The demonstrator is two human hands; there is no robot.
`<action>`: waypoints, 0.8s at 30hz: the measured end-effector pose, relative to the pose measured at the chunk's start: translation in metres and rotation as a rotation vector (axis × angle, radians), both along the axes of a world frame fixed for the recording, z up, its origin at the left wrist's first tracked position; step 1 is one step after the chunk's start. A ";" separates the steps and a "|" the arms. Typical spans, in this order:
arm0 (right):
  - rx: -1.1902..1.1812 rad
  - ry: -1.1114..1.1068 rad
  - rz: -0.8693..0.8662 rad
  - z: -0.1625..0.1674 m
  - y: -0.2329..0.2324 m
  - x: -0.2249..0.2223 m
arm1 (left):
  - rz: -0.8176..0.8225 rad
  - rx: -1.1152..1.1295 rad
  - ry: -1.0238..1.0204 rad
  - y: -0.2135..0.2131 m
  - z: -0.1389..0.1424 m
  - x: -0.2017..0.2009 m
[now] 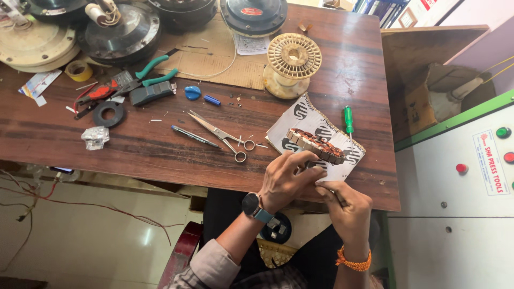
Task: The person sits at a workbench and works on a fan motor stator, using their fingers to press and arrange copper windings around the coil slots while turning the stator to reach different sides. They hold the stator over a printed paper on the bench and continue adjusting the windings throughout the clip.
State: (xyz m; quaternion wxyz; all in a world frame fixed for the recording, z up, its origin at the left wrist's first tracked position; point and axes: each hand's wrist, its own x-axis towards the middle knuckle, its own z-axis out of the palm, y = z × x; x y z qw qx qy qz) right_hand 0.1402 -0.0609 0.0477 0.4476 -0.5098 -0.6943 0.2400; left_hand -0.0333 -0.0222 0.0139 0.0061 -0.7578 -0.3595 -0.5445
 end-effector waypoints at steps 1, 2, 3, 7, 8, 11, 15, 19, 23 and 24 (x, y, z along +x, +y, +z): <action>0.017 0.000 0.022 0.002 0.000 0.001 | 0.017 -0.025 -0.050 0.000 -0.002 0.004; 0.034 -0.001 0.043 0.003 0.000 0.003 | 0.033 -0.049 -0.101 0.001 -0.003 0.008; 0.051 -0.001 0.063 0.004 0.001 0.004 | 0.048 -0.073 -0.152 0.001 -0.004 0.010; -0.031 -0.020 0.027 0.002 0.004 0.008 | -0.013 -0.055 -0.077 -0.003 0.000 0.010; -0.088 -0.035 -0.011 0.000 0.004 0.008 | -0.038 -0.035 -0.053 -0.005 0.002 0.009; -0.139 0.045 -0.030 -0.006 0.004 0.010 | -0.004 -0.036 -0.100 -0.008 0.004 0.015; -0.190 0.017 -0.055 -0.006 0.002 0.014 | -0.010 -0.194 -0.513 -0.015 -0.003 0.040; -0.099 0.049 0.029 0.004 0.004 0.014 | -0.030 -0.478 -0.900 -0.028 -0.014 0.061; -0.035 -0.074 -0.013 0.020 0.014 0.009 | -0.164 -0.721 -1.282 -0.028 -0.014 0.076; -0.012 -0.150 -0.054 0.023 0.019 0.007 | -0.188 -0.737 -1.340 -0.027 -0.012 0.078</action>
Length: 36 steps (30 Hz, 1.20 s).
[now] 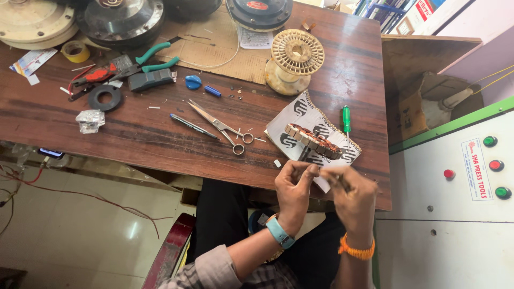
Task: The person sits at a workbench and works on a fan motor stator, using their fingers to press and arrange copper windings around the coil slots while turning the stator to reach different sides. They hold the stator over a printed paper on the bench and continue adjusting the windings throughout the clip.
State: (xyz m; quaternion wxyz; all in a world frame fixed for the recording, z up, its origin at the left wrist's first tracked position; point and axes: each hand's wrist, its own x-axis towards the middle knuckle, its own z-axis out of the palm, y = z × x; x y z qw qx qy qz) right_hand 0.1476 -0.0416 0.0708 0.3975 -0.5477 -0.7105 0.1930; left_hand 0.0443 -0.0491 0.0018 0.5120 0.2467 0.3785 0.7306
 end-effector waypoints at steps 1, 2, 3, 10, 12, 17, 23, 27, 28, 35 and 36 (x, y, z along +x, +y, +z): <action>0.031 0.001 0.022 0.003 0.007 -0.002 | -0.008 -0.050 -0.038 0.001 0.003 0.002; 0.064 0.003 0.042 0.007 0.015 -0.004 | -0.019 -0.099 -0.075 0.002 0.005 0.003; 0.098 0.005 0.062 0.010 0.023 -0.005 | -0.031 -0.146 -0.112 0.004 0.008 0.003; 0.120 -0.029 0.118 0.024 0.058 -0.010 | 0.021 -0.163 -0.074 0.015 0.015 0.000; 0.104 -0.040 0.130 0.024 0.066 -0.012 | 0.058 -0.081 -0.019 0.017 0.015 -0.001; -0.079 -0.074 0.021 0.022 0.087 -0.012 | 0.101 -0.134 0.346 0.017 0.026 -0.010; -0.120 0.124 -0.056 0.010 0.081 -0.008 | 0.307 0.544 1.234 0.018 0.047 -0.048; -0.129 0.141 -0.178 0.004 0.069 -0.004 | -0.015 0.756 1.547 0.048 0.057 -0.083; -0.121 0.157 -0.196 0.003 0.066 -0.003 | -0.043 0.753 1.557 0.052 0.059 -0.089; 0.015 0.166 -0.133 -0.007 0.021 0.003 | -0.103 0.600 1.503 0.054 0.064 -0.102; 0.026 0.157 -0.110 -0.010 0.018 0.002 | -0.078 0.586 1.485 0.053 0.062 -0.100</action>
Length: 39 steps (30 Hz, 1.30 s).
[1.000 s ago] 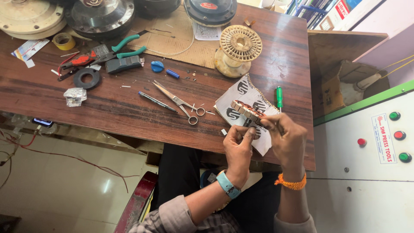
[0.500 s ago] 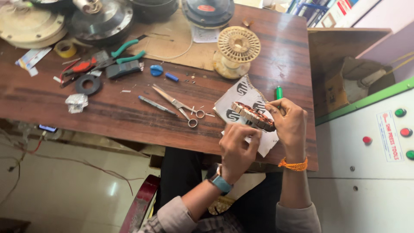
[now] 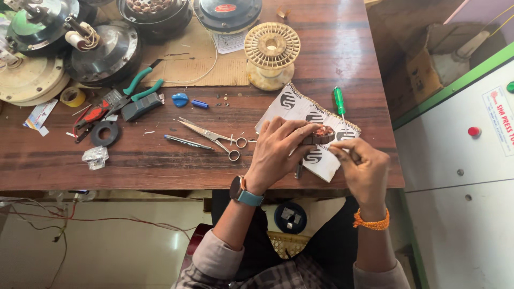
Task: The person sits at a workbench and works on a fan motor stator, using their fingers to press and arrange copper windings around the coil slots while turning the stator to reach different sides. They hold the stator over a printed paper on the bench and continue adjusting the windings throughout the clip.
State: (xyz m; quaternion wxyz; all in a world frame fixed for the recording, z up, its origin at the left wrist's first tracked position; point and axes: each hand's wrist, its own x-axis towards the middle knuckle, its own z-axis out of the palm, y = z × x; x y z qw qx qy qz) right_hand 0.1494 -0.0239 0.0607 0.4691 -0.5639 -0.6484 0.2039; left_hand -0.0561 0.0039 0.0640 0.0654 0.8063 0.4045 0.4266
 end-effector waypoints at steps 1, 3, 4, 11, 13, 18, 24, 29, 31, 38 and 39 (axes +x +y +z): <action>0.028 0.006 0.041 -0.003 -0.002 -0.002 | 0.009 -0.002 0.010 -0.001 -0.002 0.002; 0.090 0.013 0.129 -0.010 -0.003 -0.005 | 0.036 0.000 0.026 -0.002 -0.007 0.004; 0.118 0.000 0.143 -0.014 -0.003 -0.006 | 0.034 0.007 0.050 -0.001 -0.009 0.004; 0.199 -0.100 0.143 -0.047 0.000 -0.013 | -0.046 0.170 0.171 -0.004 -0.026 -0.001; 0.191 -0.073 0.158 -0.055 -0.008 -0.013 | -0.058 0.181 0.158 -0.007 -0.030 0.000; 0.086 0.060 0.112 -0.058 -0.023 -0.011 | -0.041 0.230 0.114 -0.007 -0.035 0.004; 0.095 0.136 0.078 -0.029 -0.027 -0.003 | 0.037 0.279 -0.102 -0.008 -0.035 0.015; 0.111 0.005 0.035 -0.003 -0.013 -0.007 | 0.173 0.201 -0.282 -0.010 -0.038 0.031; 0.133 -0.054 0.039 0.006 -0.003 -0.009 | 0.182 0.188 -0.336 -0.011 -0.037 0.035; 0.086 -0.148 0.150 0.036 0.040 -0.015 | 0.156 0.158 -0.335 -0.014 -0.029 0.036; 0.067 -0.143 0.173 0.039 0.043 -0.015 | 0.160 0.157 -0.323 -0.014 -0.029 0.035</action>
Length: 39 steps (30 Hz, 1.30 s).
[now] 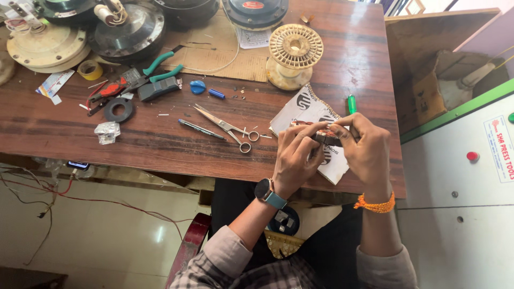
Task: The person sits at a workbench and works on a fan motor stator, using their fingers to press and arrange copper windings around the coil slots while turning the stator to reach different sides. They hold the stator over a printed paper on the bench and continue adjusting the windings throughout the clip.
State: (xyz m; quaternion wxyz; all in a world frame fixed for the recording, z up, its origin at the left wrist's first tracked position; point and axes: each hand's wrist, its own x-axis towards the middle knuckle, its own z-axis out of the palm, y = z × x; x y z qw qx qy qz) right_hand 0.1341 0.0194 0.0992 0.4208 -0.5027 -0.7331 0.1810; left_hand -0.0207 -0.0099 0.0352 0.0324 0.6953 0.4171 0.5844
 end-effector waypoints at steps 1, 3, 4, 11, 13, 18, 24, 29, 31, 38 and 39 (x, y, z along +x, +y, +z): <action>-0.032 0.002 -0.006 0.002 0.002 0.001 | 0.016 0.012 0.007 0.000 0.000 0.000; -0.100 0.002 -0.020 0.004 0.004 0.002 | 0.046 0.031 0.019 0.000 -0.001 0.001; -0.120 0.015 -0.013 0.003 0.006 0.002 | 0.055 0.040 0.031 0.000 -0.002 0.001; -0.194 -0.011 0.057 -0.001 0.037 0.003 | 0.070 0.039 0.128 -0.002 -0.002 0.005; -0.234 -0.019 0.067 -0.001 0.044 0.003 | 0.064 -0.028 0.163 -0.001 0.003 0.004; -0.150 -0.073 -0.055 -0.007 0.032 0.005 | 0.107 -0.153 0.336 0.006 0.017 -0.005; -0.048 0.104 -0.030 -0.022 -0.014 0.021 | 0.042 -0.208 0.192 0.005 0.025 -0.011; 0.021 0.123 -0.005 -0.042 -0.033 0.019 | 0.015 -0.243 0.264 0.008 0.031 -0.010; 0.071 0.118 0.018 -0.051 -0.034 0.020 | 0.015 -0.259 0.292 0.009 0.033 -0.011; 0.146 0.080 0.012 -0.098 -0.039 0.011 | -0.126 -0.243 0.315 0.018 0.027 -0.021; 0.162 0.079 0.018 -0.102 -0.042 0.009 | -0.185 -0.226 0.298 0.019 0.025 -0.024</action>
